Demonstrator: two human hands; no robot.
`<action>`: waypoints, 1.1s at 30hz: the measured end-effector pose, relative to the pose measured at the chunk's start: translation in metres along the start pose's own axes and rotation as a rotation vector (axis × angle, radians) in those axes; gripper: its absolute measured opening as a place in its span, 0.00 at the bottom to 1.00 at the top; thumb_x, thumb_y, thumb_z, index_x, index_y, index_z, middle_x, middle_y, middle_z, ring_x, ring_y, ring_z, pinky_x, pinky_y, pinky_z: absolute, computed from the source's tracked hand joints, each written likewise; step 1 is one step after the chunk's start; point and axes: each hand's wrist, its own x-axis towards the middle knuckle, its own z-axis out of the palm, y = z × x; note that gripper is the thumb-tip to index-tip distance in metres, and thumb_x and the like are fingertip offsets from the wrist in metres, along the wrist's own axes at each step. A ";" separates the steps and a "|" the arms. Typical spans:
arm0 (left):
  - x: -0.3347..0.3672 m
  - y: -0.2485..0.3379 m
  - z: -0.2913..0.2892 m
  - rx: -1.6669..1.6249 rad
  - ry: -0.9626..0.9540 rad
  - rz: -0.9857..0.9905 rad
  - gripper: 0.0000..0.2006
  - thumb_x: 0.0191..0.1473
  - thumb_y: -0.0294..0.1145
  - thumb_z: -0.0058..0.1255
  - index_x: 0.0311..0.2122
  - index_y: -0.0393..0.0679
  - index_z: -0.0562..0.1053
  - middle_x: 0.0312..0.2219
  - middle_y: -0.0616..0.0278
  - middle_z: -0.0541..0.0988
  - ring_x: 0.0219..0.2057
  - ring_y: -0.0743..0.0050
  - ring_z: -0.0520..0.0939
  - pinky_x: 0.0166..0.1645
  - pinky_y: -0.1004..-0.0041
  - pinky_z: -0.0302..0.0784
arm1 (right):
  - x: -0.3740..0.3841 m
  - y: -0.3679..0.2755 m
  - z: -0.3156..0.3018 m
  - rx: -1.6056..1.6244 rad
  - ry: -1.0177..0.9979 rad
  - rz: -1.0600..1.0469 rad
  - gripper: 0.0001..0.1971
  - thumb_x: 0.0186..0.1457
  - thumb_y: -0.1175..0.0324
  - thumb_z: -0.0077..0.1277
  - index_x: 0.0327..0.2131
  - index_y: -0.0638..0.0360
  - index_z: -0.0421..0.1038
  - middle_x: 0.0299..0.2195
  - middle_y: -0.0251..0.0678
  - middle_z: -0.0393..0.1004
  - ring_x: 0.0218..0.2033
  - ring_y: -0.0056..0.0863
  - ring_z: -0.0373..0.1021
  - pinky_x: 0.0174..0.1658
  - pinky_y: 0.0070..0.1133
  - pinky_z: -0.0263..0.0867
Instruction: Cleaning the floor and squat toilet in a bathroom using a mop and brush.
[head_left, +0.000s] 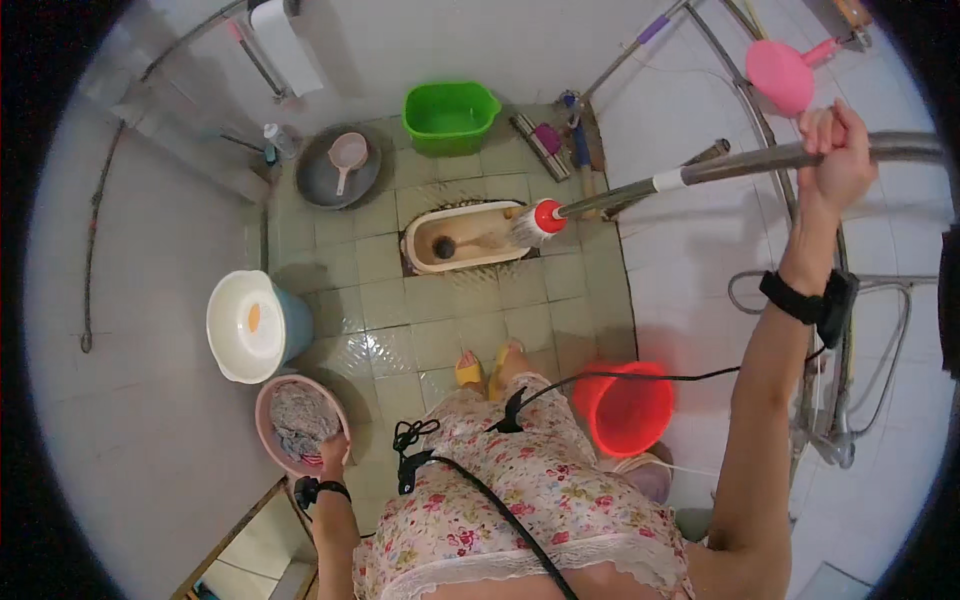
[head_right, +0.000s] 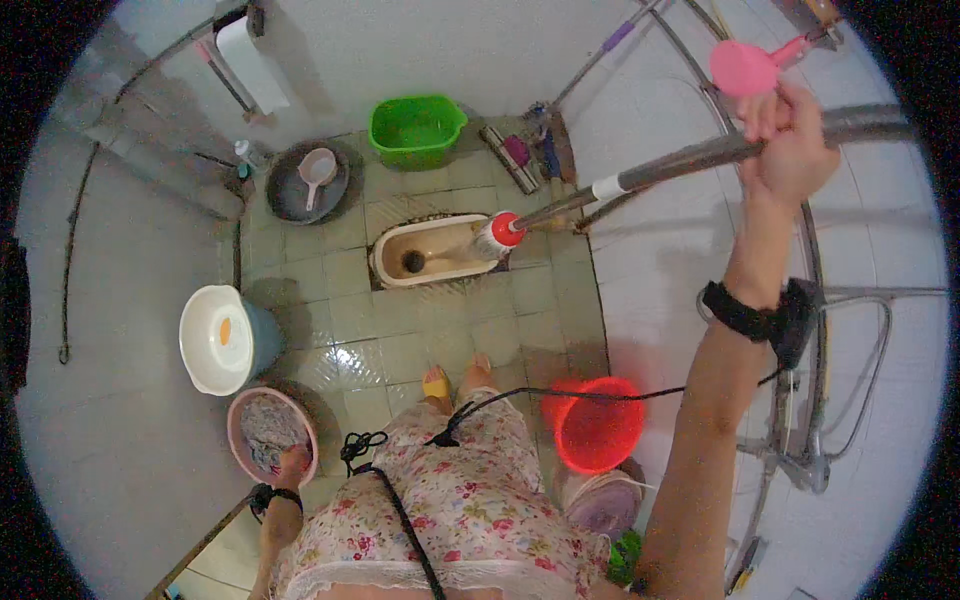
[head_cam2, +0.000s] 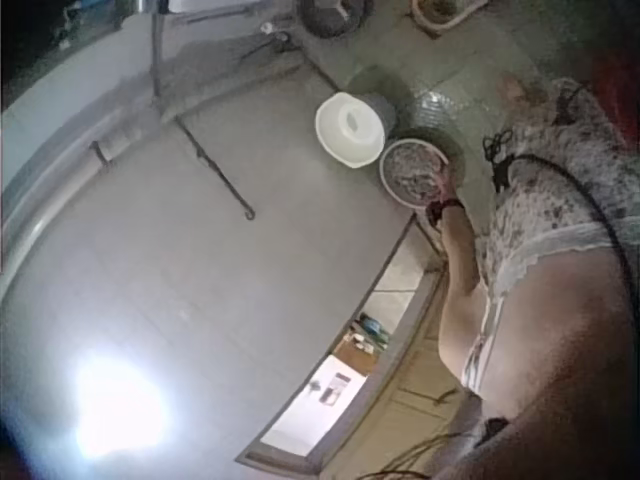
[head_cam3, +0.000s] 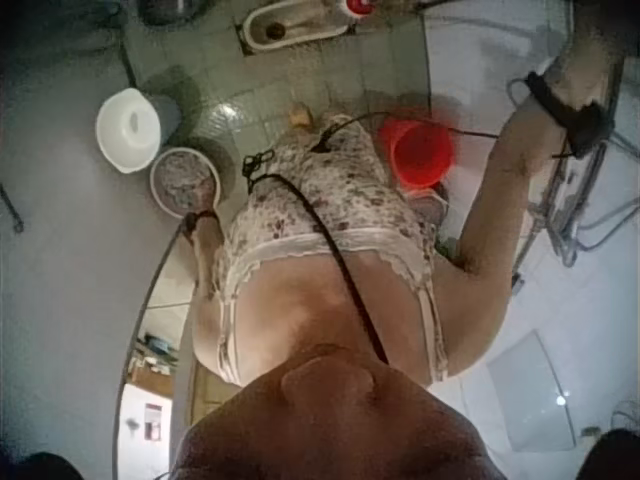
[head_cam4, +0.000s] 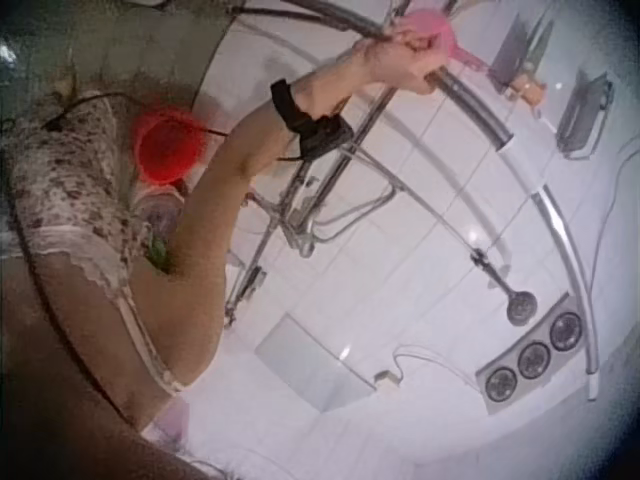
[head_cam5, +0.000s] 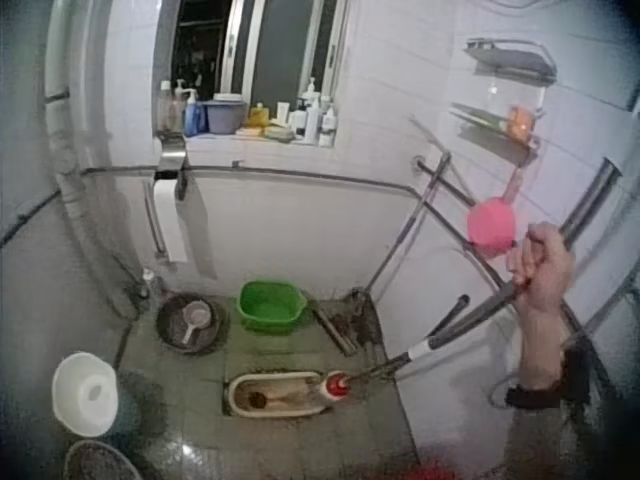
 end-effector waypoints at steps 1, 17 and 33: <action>-0.005 0.026 0.001 0.073 0.060 0.056 0.13 0.42 0.36 0.41 0.19 0.38 0.71 0.17 0.54 0.72 0.21 0.61 0.71 0.28 0.64 0.64 | 0.006 0.009 0.010 0.019 -0.049 -0.043 0.11 0.42 0.77 0.44 0.11 0.65 0.59 0.07 0.32 0.54 0.08 0.22 0.52 0.16 0.22 0.56; 0.092 0.345 -0.028 -0.149 0.232 0.446 0.13 0.39 0.34 0.43 0.27 0.36 0.72 0.18 0.55 0.74 0.19 0.69 0.74 0.26 0.71 0.67 | 0.062 0.122 0.128 0.325 -0.299 0.203 0.19 0.43 0.75 0.44 0.06 0.54 0.50 0.04 0.28 0.52 0.05 0.17 0.48 0.15 0.18 0.50; 0.285 0.765 0.015 0.176 0.137 0.731 0.14 0.42 0.38 0.43 0.24 0.36 0.72 0.21 0.49 0.74 0.29 0.51 0.75 0.36 0.62 0.69 | 0.068 0.279 0.183 0.090 -0.040 0.357 0.07 0.48 0.73 0.36 0.18 0.55 0.56 0.08 0.24 0.47 0.07 0.12 0.42 0.11 0.12 0.42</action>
